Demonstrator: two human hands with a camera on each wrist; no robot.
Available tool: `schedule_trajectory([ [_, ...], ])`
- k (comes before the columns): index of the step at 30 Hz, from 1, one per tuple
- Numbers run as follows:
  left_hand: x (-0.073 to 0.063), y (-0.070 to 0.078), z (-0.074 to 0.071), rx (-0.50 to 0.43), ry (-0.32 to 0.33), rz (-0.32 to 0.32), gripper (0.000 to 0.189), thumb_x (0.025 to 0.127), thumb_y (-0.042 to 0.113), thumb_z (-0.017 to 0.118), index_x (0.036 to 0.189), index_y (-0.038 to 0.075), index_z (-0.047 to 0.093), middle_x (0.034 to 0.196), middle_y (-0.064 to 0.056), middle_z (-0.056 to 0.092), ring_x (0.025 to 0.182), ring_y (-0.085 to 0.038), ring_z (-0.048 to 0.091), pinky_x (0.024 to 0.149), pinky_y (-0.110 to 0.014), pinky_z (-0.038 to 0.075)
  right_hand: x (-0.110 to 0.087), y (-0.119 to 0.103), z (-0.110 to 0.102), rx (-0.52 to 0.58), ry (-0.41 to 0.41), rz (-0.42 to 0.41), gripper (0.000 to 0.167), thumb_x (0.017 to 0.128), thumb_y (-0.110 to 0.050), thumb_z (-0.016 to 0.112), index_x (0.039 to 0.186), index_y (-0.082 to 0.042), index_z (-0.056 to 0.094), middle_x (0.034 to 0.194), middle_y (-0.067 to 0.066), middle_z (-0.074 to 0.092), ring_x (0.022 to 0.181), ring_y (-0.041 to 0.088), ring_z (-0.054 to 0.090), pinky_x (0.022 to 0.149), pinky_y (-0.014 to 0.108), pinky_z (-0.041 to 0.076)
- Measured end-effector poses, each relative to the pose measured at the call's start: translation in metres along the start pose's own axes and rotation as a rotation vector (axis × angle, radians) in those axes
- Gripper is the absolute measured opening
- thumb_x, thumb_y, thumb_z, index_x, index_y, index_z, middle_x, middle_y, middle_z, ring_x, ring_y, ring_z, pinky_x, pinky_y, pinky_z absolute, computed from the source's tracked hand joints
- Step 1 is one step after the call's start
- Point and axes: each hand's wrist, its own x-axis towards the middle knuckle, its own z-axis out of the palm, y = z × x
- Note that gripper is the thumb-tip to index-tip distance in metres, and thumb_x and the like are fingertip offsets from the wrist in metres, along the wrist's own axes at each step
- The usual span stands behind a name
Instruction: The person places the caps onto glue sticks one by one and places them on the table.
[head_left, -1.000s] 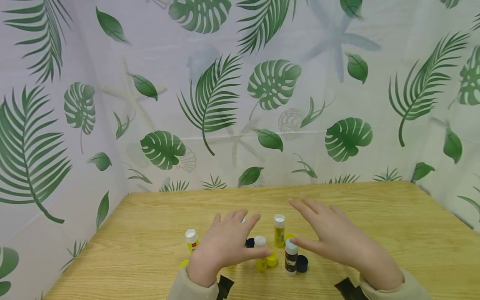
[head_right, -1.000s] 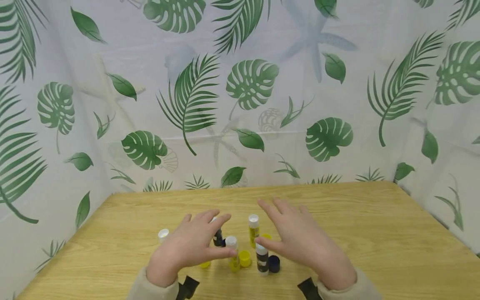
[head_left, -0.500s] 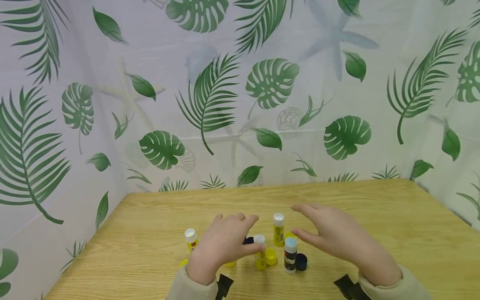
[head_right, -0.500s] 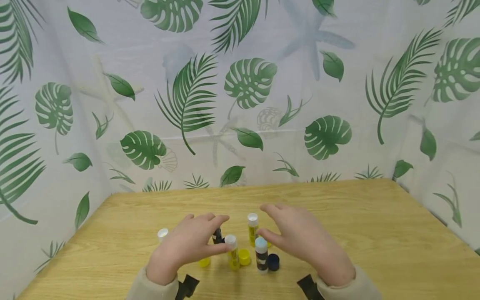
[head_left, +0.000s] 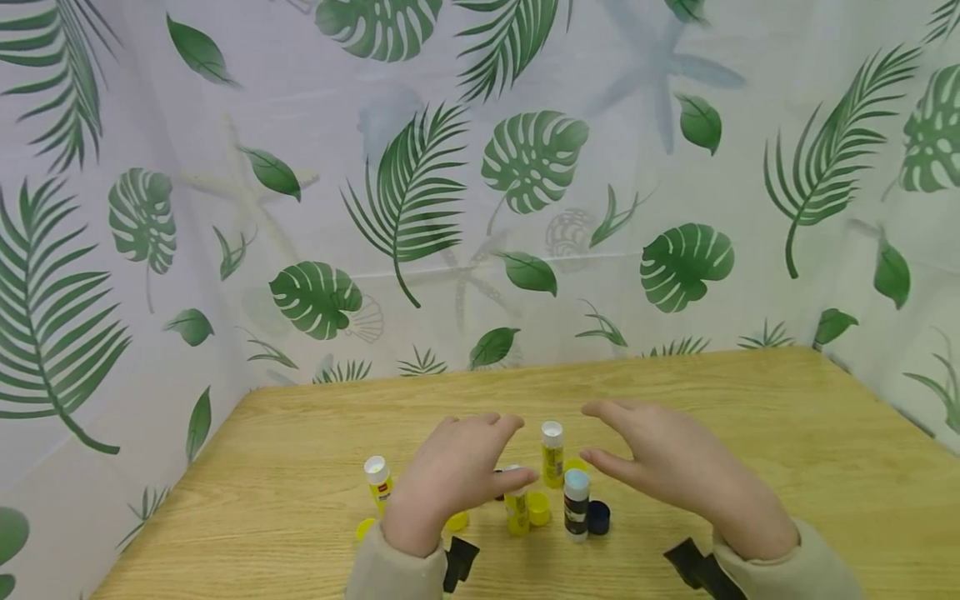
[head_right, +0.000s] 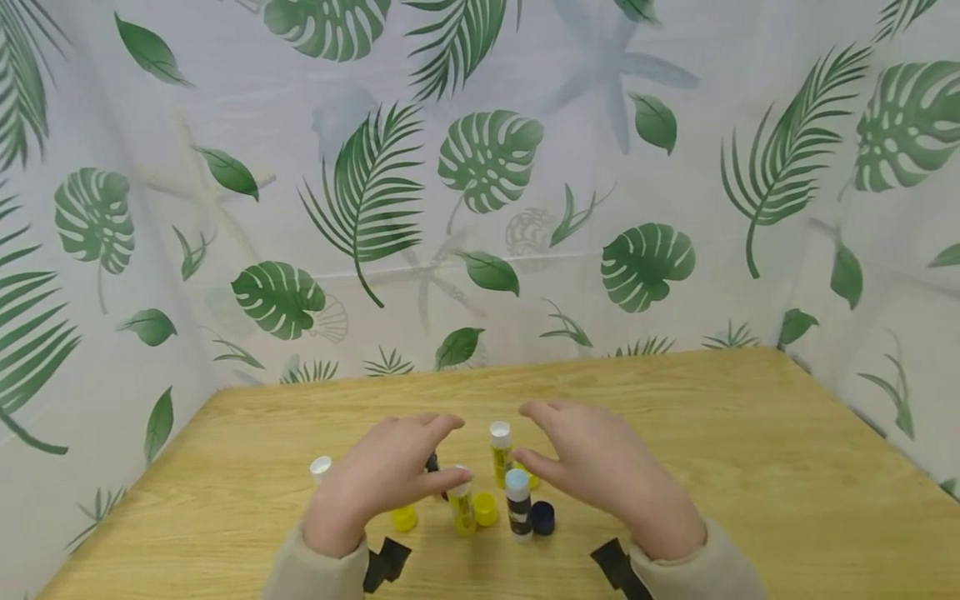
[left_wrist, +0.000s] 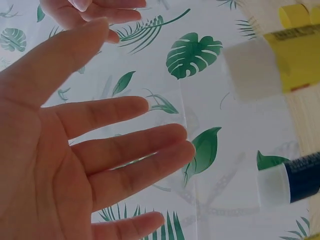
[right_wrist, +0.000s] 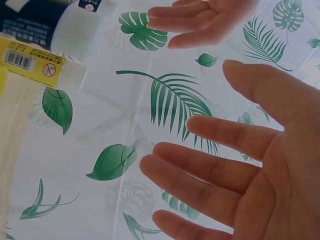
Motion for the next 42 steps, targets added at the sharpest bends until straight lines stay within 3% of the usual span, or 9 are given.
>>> schedule_trajectory([
  [7,0.009,0.005,-0.001,-0.019,0.091,0.079,0.046,0.08,0.044,0.061,0.11,0.009,0.057,0.099,-0.001,0.061,0.066,-0.006,0.055,0.064,-0.022,0.046,0.001,0.002,0.0,0.004,0.01,-0.015,0.039,0.081,-0.031,0.063,0.112,-0.007,0.057,0.105,0.008,0.061,0.082,0.021,0.061,0.066,0.037,0.049],
  [14,0.016,0.011,0.004,0.005,0.103,0.119,0.037,0.078,0.044,0.063,0.094,0.011,0.059,0.08,0.007,0.057,0.054,-0.002,0.044,0.055,-0.016,0.04,0.002,0.002,-0.001,-0.003,0.019,-0.023,0.038,0.081,-0.031,0.063,0.11,-0.007,0.057,0.104,0.008,0.061,0.081,0.021,0.061,0.066,0.037,0.048],
  [20,0.023,0.014,0.014,-0.005,0.09,0.176,0.04,0.079,0.044,0.062,0.099,0.009,0.06,0.087,0.003,0.06,0.057,-0.002,0.048,0.059,-0.015,0.042,0.002,0.0,0.001,-0.012,-0.001,-0.013,0.038,0.081,-0.031,0.062,0.11,-0.007,0.057,0.104,0.006,0.061,0.086,0.022,0.06,0.069,0.038,0.048],
  [24,0.027,0.018,0.021,0.017,0.077,0.208,0.042,0.081,0.045,0.059,0.104,0.01,0.06,0.094,0.002,0.061,0.067,-0.004,0.054,0.071,-0.02,0.044,0.0,0.0,0.003,-0.012,-0.023,-0.006,0.037,0.081,-0.031,0.062,0.109,-0.007,0.058,0.104,0.005,0.061,0.084,0.021,0.06,0.068,0.037,0.048],
  [27,0.03,0.021,0.025,0.048,0.058,0.214,0.043,0.081,0.046,0.058,0.105,0.011,0.059,0.091,0.005,0.059,0.07,-0.004,0.053,0.075,-0.024,0.043,-0.001,0.0,0.004,-0.023,-0.022,-0.005,0.036,0.081,-0.031,0.063,0.108,-0.007,0.058,0.103,0.006,0.061,0.081,0.02,0.061,0.067,0.036,0.048],
  [31,0.033,0.024,0.03,0.093,0.036,0.221,0.04,0.081,0.047,0.057,0.103,0.014,0.059,0.083,0.008,0.056,0.071,-0.004,0.052,0.077,-0.028,0.043,-0.003,0.002,0.005,-0.033,-0.012,-0.022,0.037,0.081,-0.032,0.063,0.107,-0.007,0.059,0.102,0.007,0.061,0.081,0.021,0.061,0.066,0.036,0.049],
  [36,0.036,0.028,0.035,0.132,0.015,0.221,0.041,0.081,0.048,0.057,0.104,0.015,0.058,0.09,0.009,0.057,0.079,-0.004,0.053,0.078,-0.029,0.042,-0.007,0.008,0.008,-0.035,-0.022,-0.033,0.038,0.08,-0.033,0.063,0.108,-0.007,0.059,0.102,0.007,0.061,0.082,0.023,0.061,0.065,0.037,0.048],
  [42,0.038,0.032,0.041,0.161,-0.018,0.222,0.042,0.079,0.052,0.056,0.101,0.016,0.059,0.083,0.011,0.055,0.07,-0.002,0.05,0.074,-0.027,0.042,-0.01,0.013,0.008,-0.03,-0.029,-0.035,0.037,0.08,-0.031,0.064,0.108,-0.006,0.059,0.102,0.008,0.061,0.082,0.022,0.061,0.066,0.036,0.048],
])
